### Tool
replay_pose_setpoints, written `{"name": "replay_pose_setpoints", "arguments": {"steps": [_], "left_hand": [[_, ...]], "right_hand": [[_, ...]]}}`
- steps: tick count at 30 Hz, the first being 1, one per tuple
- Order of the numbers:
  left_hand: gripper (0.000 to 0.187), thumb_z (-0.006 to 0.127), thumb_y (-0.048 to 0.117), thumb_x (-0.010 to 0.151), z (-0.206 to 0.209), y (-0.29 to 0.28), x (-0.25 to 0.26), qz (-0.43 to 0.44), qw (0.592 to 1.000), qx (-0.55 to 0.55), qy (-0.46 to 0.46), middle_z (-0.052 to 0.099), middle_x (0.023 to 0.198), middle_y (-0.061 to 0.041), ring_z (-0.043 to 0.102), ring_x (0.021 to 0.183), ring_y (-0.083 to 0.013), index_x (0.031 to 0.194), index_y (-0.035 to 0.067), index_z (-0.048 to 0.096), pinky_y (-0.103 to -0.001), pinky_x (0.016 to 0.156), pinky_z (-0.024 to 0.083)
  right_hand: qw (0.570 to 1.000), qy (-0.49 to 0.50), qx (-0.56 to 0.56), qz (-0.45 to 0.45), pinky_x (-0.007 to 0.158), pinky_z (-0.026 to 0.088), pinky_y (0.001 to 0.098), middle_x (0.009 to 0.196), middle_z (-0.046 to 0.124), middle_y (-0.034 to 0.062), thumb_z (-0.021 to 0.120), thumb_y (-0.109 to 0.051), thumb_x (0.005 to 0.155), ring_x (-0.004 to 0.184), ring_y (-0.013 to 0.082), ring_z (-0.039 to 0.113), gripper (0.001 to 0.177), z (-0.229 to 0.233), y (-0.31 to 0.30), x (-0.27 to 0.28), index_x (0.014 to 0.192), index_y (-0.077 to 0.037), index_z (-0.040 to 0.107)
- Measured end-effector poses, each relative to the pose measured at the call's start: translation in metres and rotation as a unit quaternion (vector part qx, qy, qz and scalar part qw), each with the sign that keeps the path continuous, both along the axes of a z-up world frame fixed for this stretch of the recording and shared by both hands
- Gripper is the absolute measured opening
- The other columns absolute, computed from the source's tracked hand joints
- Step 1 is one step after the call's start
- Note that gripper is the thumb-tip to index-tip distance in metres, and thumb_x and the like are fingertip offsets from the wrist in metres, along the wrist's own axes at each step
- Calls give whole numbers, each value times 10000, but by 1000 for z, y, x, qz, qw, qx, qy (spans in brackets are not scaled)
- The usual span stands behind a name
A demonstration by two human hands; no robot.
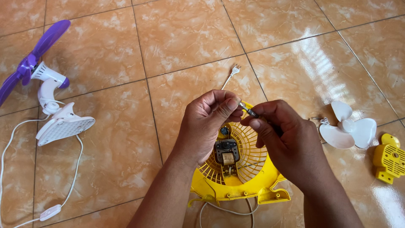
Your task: The person disassembles a yellow electric fan, removes the motor, and then reassembles it by securing the motor back into the fan housing with screws. The person uses a screwdriver to tighten the screws and reattaches the rear cover.
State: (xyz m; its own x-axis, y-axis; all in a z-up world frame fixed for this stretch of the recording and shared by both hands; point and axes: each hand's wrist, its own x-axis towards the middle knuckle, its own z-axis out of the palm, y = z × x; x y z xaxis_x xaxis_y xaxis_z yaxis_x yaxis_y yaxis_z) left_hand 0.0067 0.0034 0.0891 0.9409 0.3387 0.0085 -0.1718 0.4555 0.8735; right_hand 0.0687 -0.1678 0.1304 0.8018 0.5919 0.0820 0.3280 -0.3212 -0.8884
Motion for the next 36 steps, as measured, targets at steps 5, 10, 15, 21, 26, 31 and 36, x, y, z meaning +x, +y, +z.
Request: {"name": "replay_pose_setpoints", "arguments": {"steps": [5, 10, 15, 21, 26, 31, 36], "left_hand": [[282, 676, 241, 963, 4, -8, -2, 47, 999, 6, -16, 735, 995, -49, 708, 890, -113, 1137, 20, 666, -282, 859, 609], [216, 661, 231, 1099, -2, -31, -20, 211, 971, 103, -44, 627, 881, -28, 569, 805, -91, 1059, 20, 651, -243, 745, 483], [187, 668, 216, 1066, -7, -48, -39, 213, 965, 151, -19, 650, 888, -31, 599, 815, -101, 1051, 30, 668, -256, 753, 501], [156, 677, 198, 1026, -3, -60, -45, 174, 973, 148, -4, 678, 897, -34, 636, 826, -113, 1041, 43, 689, -270, 763, 522], [137, 684, 183, 992, -3, -72, -38, 153, 979, 133, -8, 701, 904, -36, 666, 835, -123, 1033, 54, 706, -282, 772, 540], [127, 691, 168, 959, -3, -62, -41, 149, 980, 132, -9, 725, 912, -39, 696, 844, -133, 1025, 64, 723, -294, 780, 558], [127, 698, 153, 925, 4, -48, -36, 152, 980, 129, -10, 748, 919, -42, 726, 854, -143, 1017, 75, 741, -306, 789, 576]], "right_hand": [[992, 44, 109, 37, 659, 562, 245, 1029, 778, 96, 591, -67, 1020, 785, 80, 661, 140, -9, -6, 7, 1143, -1, 582], [982, 68, 176, 16, 672, 579, 262, 1057, 753, 126, 565, -70, 1050, 761, 99, 651, 130, -14, -16, 17, 1162, -4, 560], [981, 70, 179, -20, 667, 566, 264, 1065, 747, 132, 574, -81, 1046, 756, 103, 639, 153, -13, -21, 28, 1173, 5, 560], [976, 78, 201, -18, 671, 568, 266, 1054, 737, 132, 589, -82, 1043, 788, 105, 646, 157, -18, -22, 30, 1176, -3, 561], [980, 76, 180, -29, 653, 567, 270, 1042, 744, 136, 585, -81, 1036, 771, 112, 647, 149, -19, -23, 32, 1165, -9, 571], [980, 64, 189, -17, 666, 557, 262, 1054, 747, 143, 577, -75, 1046, 818, 107, 667, 147, -19, -21, 34, 1172, -2, 561], [985, 58, 163, -26, 644, 550, 254, 1037, 764, 130, 603, -79, 1028, 735, 106, 641, 157, -22, -25, 38, 1162, 1, 589]]}}
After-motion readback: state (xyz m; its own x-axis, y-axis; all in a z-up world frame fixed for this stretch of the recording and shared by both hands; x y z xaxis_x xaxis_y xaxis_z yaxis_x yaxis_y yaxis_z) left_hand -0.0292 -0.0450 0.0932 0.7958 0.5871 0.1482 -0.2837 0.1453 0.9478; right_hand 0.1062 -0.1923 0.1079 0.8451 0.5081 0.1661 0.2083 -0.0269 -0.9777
